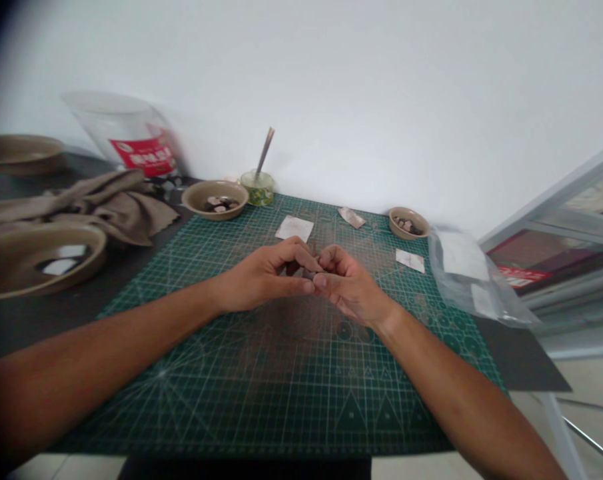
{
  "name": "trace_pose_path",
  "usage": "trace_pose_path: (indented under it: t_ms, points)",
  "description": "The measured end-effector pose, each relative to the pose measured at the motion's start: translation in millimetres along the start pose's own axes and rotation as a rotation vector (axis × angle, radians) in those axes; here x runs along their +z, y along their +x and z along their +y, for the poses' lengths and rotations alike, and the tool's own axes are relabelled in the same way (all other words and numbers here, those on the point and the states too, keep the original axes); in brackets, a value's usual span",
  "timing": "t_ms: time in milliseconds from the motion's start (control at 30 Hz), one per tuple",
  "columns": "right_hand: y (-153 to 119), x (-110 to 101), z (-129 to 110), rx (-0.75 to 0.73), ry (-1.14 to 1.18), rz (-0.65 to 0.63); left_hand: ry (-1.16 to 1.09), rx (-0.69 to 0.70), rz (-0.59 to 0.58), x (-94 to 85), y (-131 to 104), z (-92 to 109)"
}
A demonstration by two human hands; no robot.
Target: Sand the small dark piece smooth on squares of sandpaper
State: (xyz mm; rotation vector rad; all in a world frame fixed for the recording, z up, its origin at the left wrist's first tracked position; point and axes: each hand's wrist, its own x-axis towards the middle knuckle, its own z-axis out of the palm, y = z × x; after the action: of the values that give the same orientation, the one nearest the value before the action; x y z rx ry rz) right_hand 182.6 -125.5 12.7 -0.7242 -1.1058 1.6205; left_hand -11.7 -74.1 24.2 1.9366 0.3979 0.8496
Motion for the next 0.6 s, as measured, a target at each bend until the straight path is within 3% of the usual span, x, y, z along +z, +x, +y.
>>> trace_pose_path:
  t_ms: [167, 333, 467, 533, 600]
  points:
    - [-2, -3, 0, 0.022, -0.023, -0.036, -0.402, -0.132, -0.035, 7.4, 0, -1]
    - [-1, 0, 2, 0.017, -0.192, -0.014, -0.552, -0.244, 0.001, 4.9, 3, -3]
    - [-4, 19, 6, -0.23, -0.889, -0.05, -0.608, -0.263, 0.227, -12.9, 11, -15]
    - [-6, 33, 10, -0.363, -1.277, -0.188, -0.607, -0.244, 0.362, -24.6, 15, -24]
    - [-5, 47, 16, -0.439, -1.51, -0.345, -0.581, -0.249, 0.436, -35.2, 18, -33]
